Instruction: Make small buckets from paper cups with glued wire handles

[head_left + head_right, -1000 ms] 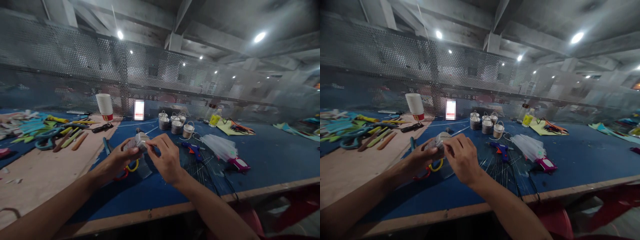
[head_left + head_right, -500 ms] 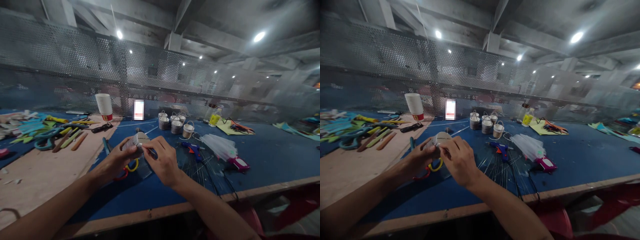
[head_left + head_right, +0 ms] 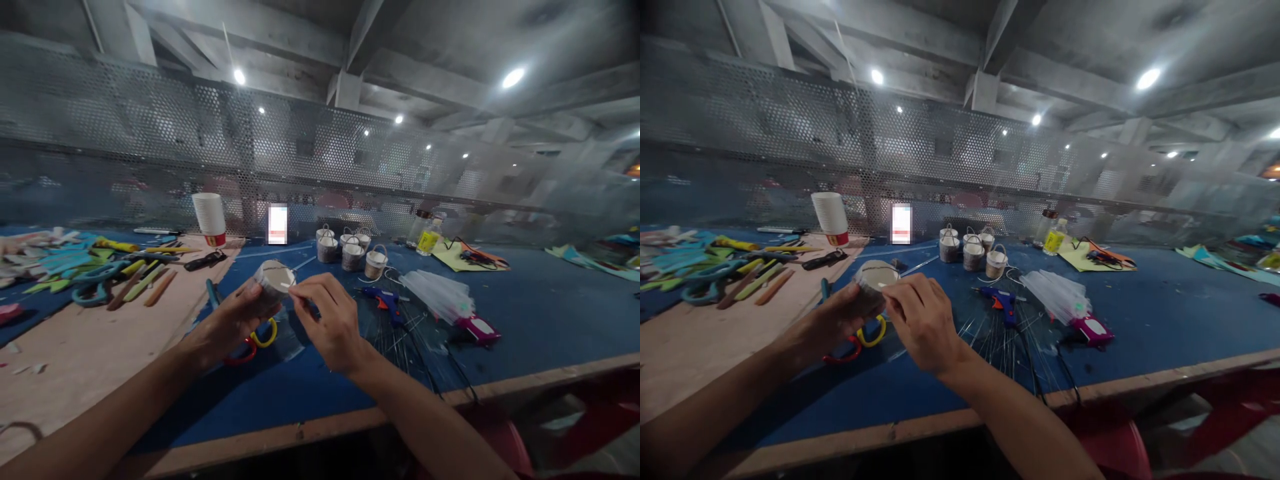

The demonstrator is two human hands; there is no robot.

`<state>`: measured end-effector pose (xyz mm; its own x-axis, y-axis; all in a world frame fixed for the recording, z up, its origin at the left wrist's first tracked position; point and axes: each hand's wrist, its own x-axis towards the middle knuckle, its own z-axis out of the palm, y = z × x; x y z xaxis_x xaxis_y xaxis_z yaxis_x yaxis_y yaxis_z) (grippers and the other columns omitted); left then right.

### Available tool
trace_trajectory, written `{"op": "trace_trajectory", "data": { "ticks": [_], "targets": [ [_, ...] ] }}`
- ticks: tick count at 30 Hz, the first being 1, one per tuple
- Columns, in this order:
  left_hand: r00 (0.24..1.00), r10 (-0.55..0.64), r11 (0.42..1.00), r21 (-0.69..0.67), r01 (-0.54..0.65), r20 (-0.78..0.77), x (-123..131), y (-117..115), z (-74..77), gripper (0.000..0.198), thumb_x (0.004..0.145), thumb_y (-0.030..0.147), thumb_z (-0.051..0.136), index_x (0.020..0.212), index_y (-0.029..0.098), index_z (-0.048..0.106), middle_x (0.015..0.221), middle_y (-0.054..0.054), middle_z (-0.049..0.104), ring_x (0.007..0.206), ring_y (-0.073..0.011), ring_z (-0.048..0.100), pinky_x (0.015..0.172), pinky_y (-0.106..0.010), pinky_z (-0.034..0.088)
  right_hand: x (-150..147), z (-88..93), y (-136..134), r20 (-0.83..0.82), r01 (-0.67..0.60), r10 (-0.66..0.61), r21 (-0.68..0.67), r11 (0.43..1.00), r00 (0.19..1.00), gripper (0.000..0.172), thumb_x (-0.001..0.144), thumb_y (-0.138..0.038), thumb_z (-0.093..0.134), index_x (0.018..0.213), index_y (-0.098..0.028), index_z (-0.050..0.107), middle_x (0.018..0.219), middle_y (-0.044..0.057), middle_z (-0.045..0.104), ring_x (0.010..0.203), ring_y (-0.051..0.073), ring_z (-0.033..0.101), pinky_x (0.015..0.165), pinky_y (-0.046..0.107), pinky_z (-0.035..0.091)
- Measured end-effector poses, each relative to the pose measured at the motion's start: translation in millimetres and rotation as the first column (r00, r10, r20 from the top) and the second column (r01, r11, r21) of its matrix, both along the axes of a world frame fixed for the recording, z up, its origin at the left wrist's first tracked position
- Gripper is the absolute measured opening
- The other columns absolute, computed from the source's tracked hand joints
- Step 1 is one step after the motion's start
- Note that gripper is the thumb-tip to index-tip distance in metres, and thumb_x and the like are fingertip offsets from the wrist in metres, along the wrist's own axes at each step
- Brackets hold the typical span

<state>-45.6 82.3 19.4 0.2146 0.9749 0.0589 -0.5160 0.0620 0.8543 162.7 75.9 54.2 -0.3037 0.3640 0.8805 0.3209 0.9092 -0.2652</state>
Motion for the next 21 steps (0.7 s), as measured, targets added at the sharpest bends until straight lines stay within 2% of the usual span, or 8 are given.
{"op": "trace_trajectory", "data": {
  "ticks": [3, 5, 7, 9, 13, 16, 18, 21],
  "targets": [
    [0.995, 0.035, 0.996, -0.083, -0.028, 0.09, -2.4, -2.7, 6.7, 0.035, 0.093, 0.039, 0.064, 0.125, 0.025, 0.067, 0.128, -0.003, 0.072, 0.119, -0.0236, 0.065, 0.101, -0.031, 0.052, 3.0, 6.9, -0.6, -0.154, -0.054, 0.047, -0.036, 0.998, 0.987, 0.016, 0.096, -0.018, 0.06, 0.107, -0.027, 0.066, 0.103, 0.005, 0.068, 0.097, 0.019, 0.067, 0.087, 0.038, 0.057],
    [0.991, 0.034, 0.993, -0.114, -0.019, 0.133, -3.4, -3.7, 11.2, 0.038, 0.092, 0.04, 0.066, 0.127, 0.024, 0.065, 0.123, -0.005, 0.074, 0.111, -0.0237, 0.069, 0.094, -0.031, 0.055, 4.3, 11.1, 3.4, -0.277, -0.089, 0.047, -0.141, 0.986, 0.96, 0.01, 0.096, -0.022, 0.061, 0.103, -0.026, 0.067, 0.098, 0.004, 0.068, 0.092, 0.018, 0.068, 0.084, 0.036, 0.058],
    [0.985, 0.04, 0.992, -0.126, -0.019, 0.169, -4.1, -4.4, 15.4, 0.04, 0.091, 0.043, 0.066, 0.126, 0.024, 0.064, 0.114, -0.007, 0.075, 0.101, -0.0239, 0.072, 0.082, -0.031, 0.059, 5.2, 12.7, 11.9, -0.375, -0.155, 0.037, -0.287, 0.945, 0.926, 0.008, 0.098, -0.027, 0.06, 0.101, -0.024, 0.066, 0.094, 0.004, 0.068, 0.086, 0.017, 0.069, 0.081, 0.034, 0.058],
    [0.982, 0.052, 0.991, -0.129, -0.029, 0.183, -4.5, -5.3, 19.0, 0.041, 0.092, 0.047, 0.063, 0.124, 0.023, 0.064, 0.108, -0.011, 0.076, 0.092, -0.0246, 0.073, 0.073, -0.032, 0.06, 5.2, 10.1, 23.6, -0.426, -0.227, 0.033, -0.414, 0.881, 0.904, 0.014, 0.098, -0.032, 0.058, 0.103, -0.022, 0.066, 0.092, 0.004, 0.069, 0.083, 0.017, 0.071, 0.081, 0.033, 0.058],
    [0.984, 0.035, 0.994, -0.105, -0.017, 0.176, -4.6, -7.2, 24.0, 0.045, 0.096, 0.051, 0.052, 0.123, 0.017, 0.065, 0.103, -0.017, 0.075, 0.081, -0.0252, 0.072, 0.066, -0.034, 0.059, -0.5, -7.2, 46.0, -0.393, -0.268, 0.036, -0.554, 0.788, 0.919, 0.015, 0.095, -0.031, 0.059, 0.099, -0.019, 0.068, 0.09, 0.004, 0.072, 0.082, 0.018, 0.074, 0.08, 0.031, 0.057],
    [0.98, 0.003, 0.997, -0.081, 0.013, 0.198, -4.5, -8.3, 25.6, 0.048, 0.096, 0.055, 0.049, 0.119, 0.016, 0.066, 0.097, -0.016, 0.075, 0.076, -0.0245, 0.07, 0.064, -0.034, 0.057, -8.4, -22.9, 54.6, -0.337, -0.271, 0.063, -0.617, 0.739, 0.94, 0.012, 0.092, -0.027, 0.061, 0.094, -0.019, 0.069, 0.089, 0.004, 0.073, 0.078, 0.019, 0.075, 0.074, 0.03, 0.057],
    [0.978, -0.009, 0.996, -0.084, 0.027, 0.207, -4.8, -9.1, 25.7, 0.049, 0.095, 0.056, 0.049, 0.119, 0.016, 0.066, 0.093, -0.014, 0.075, 0.076, -0.0241, 0.069, 0.065, -0.034, 0.056, -12.4, -30.5, 56.4, -0.313, -0.272, 0.079, -0.643, 0.716, 0.947, 0.011, 0.09, -0.028, 0.062, 0.092, -0.018, 0.069, 0.088, 0.005, 0.074, 0.077, 0.02, 0.075, 0.072, 0.03, 0.057],
    [0.973, -0.032, 0.993, -0.103, 0.057, 0.228, -5.5, -9.9, 24.1, 0.054, 0.092, 0.061, 0.051, 0.118, 0.016, 0.066, 0.092, -0.013, 0.075, 0.074, -0.0234, 0.067, 0.065, -0.033, 0.054, -13.8, -35.6, 57.1, -0.251, -0.261, 0.123, -0.64, 0.723, 0.96, 0.012, 0.089, -0.028, 0.065, 0.091, -0.019, 0.071, 0.085, 0.005, 0.074, 0.08, 0.021, 0.075, 0.075, 0.031, 0.056]
  ]
}}
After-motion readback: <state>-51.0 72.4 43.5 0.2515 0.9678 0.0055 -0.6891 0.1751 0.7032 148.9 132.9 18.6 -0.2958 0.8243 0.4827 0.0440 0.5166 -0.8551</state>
